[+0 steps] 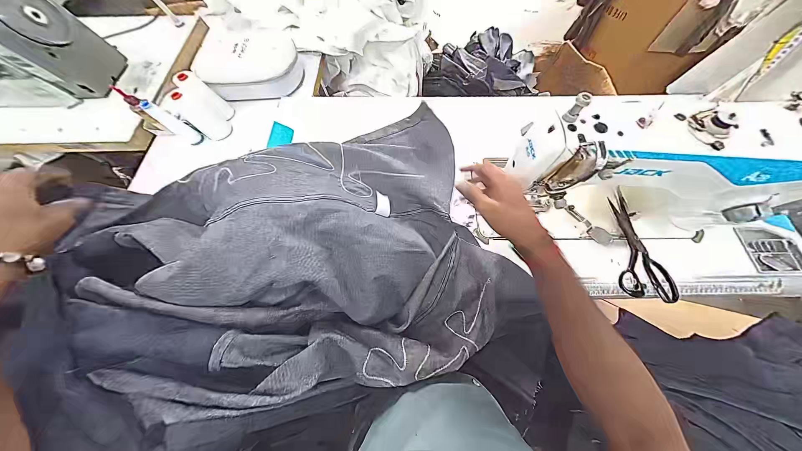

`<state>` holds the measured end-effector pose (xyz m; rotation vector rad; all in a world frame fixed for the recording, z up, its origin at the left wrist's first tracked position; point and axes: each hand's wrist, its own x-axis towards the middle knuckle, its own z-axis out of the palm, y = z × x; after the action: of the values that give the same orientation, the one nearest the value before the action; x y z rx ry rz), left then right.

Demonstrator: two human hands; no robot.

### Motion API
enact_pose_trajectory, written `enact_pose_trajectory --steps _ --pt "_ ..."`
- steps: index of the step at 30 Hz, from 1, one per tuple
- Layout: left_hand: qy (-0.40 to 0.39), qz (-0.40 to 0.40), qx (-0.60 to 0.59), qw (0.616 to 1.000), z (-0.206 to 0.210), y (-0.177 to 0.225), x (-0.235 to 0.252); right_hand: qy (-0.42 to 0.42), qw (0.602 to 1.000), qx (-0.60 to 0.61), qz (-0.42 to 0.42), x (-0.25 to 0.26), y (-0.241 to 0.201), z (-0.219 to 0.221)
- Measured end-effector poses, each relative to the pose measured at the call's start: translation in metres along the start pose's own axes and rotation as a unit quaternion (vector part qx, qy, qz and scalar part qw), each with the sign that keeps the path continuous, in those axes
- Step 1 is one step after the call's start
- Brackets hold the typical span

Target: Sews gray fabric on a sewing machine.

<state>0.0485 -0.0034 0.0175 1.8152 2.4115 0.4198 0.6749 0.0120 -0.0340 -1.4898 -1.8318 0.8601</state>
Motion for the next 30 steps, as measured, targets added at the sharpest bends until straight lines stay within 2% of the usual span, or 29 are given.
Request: enact_pose_trajectory --steps 2,3,4,6,8,9,11,13,14,17,19,21,23,25,27,28,29,30 --pt "-0.058 0.142 -0.069 0.986 -0.004 0.105 -0.031 0.064 0.998 0.021 0.021 -0.064 0.021 -0.037" --pt "-0.092 0.218 -0.123 0.964 0.001 0.154 -0.048 0.106 0.994 0.0 0.042 -0.091 0.041 -0.059" --pt "-0.133 0.288 -0.183 0.931 0.011 0.199 -0.067 0.145 0.986 -0.045 0.075 -0.114 0.063 -0.081" --pt "-0.255 0.363 -0.226 0.867 0.041 0.276 -0.098 0.181 0.951 -0.185 0.169 -0.148 0.104 -0.123" --pt "-0.37 0.353 -0.2 0.836 0.087 0.331 -0.117 0.138 0.913 -0.286 0.254 -0.173 0.142 -0.152" --pt "-0.413 0.323 -0.196 0.829 0.11 0.352 -0.123 0.113 0.904 -0.313 0.267 -0.181 0.158 -0.158" --pt "-0.444 0.242 -0.247 0.827 0.15 0.383 -0.129 0.089 0.902 -0.337 0.253 -0.187 0.176 -0.16" --pt "-0.422 0.138 -0.395 0.804 0.189 0.399 -0.133 0.085 0.908 -0.341 0.229 -0.193 0.187 -0.162" --pt "-0.407 0.093 -0.468 0.779 0.202 0.401 -0.133 0.079 0.911 -0.34 0.217 -0.195 0.193 -0.164" --pt "-0.395 -0.011 -0.554 0.732 0.197 0.399 -0.145 0.061 0.92 -0.328 0.205 -0.203 0.201 -0.165" --pt "-0.394 -0.03 -0.569 0.721 0.193 0.391 -0.149 0.061 0.921 -0.313 0.223 -0.2 0.197 -0.165" --pt "-0.412 -0.014 -0.577 0.705 0.201 0.38 -0.149 0.066 0.92 -0.298 0.245 -0.202 0.194 -0.162" --pt "-0.44 -0.002 -0.597 0.67 0.206 0.376 -0.143 0.081 0.916 -0.284 0.273 -0.197 0.182 -0.157" --pt "-0.473 0.003 -0.606 0.64 0.208 0.373 -0.141 0.138 0.902 -0.258 0.317 -0.196 0.169 -0.147" --pt "-0.489 0.006 -0.614 0.619 0.209 0.373 -0.137 0.196 0.906 -0.143 0.347 -0.199 0.164 -0.146" --pt "-0.494 0.006 -0.618 0.612 0.21 0.371 -0.137 0.227 0.913 -0.014 0.339 -0.208 0.163 -0.145" --pt "-0.498 0.007 -0.62 0.606 0.21 0.37 -0.137 0.261 0.901 0.159 0.307 -0.219 0.16 -0.14" --pt "-0.501 0.008 -0.62 0.604 0.21 0.369 -0.136 0.287 0.863 0.325 0.26 -0.233 0.156 -0.131"
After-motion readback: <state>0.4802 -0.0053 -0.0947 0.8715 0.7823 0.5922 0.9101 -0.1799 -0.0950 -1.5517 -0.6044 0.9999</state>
